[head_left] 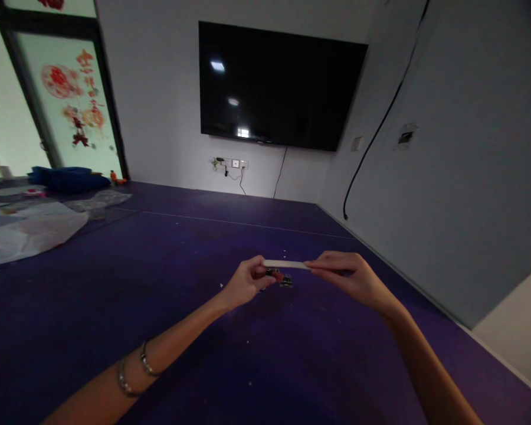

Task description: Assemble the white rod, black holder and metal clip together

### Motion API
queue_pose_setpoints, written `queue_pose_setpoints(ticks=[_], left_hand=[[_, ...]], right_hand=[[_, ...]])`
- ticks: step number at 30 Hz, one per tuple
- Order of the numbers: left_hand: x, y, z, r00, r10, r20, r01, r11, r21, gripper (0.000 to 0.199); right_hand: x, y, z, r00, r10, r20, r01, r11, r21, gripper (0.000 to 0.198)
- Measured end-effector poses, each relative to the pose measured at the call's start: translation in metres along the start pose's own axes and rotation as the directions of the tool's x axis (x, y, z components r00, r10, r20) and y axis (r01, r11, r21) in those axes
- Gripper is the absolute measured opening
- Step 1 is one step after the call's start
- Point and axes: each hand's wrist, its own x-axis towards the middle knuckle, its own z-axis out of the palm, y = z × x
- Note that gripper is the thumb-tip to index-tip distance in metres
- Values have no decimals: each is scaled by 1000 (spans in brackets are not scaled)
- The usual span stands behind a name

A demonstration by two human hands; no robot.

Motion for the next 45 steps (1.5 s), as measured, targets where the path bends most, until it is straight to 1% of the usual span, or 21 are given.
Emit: queue_pose_setpoints(ticks=[2, 7, 12, 17, 23, 29, 38, 45], left_hand=[[0, -1, 0, 1000, -3, 4, 3, 1000, -2, 17], [0, 0, 0, 1000, -12, -6, 12, 1000, 8, 18], [1, 1, 0, 1000, -1, -1, 1, 1000, 13, 16], [1, 1, -1, 1000, -2, -10, 2, 1000, 2, 18], [1, 1, -1, 1000, 9, -11, -9, 999, 33, 18], [2, -2, -2, 999, 34, 14, -34, 999, 20, 19], [0, 3, 0, 999, 36, 13, -36, 999, 29, 19], [-1, -1, 0, 1000, 22, 0, -22, 1000, 8, 20]], right_hand=[[0, -1, 0, 1000, -11, 14, 11, 1000, -5, 24], [0, -2, -1, 999, 29, -31, -30, 999, -29, 23], [1, -2, 0, 1000, -13, 25, 13, 1000, 5, 24], [1, 1, 0, 999, 36, -32, -38, 998, -53, 23], [0, -2, 0, 999, -26, 41, 25, 999, 27, 23], [1, 3, -1, 999, 8, 54, -10, 1000, 19, 24], [1, 2, 0, 999, 26, 35, -28, 998, 50, 25], [1, 8, -1, 999, 46, 1, -46, 999, -5, 25]])
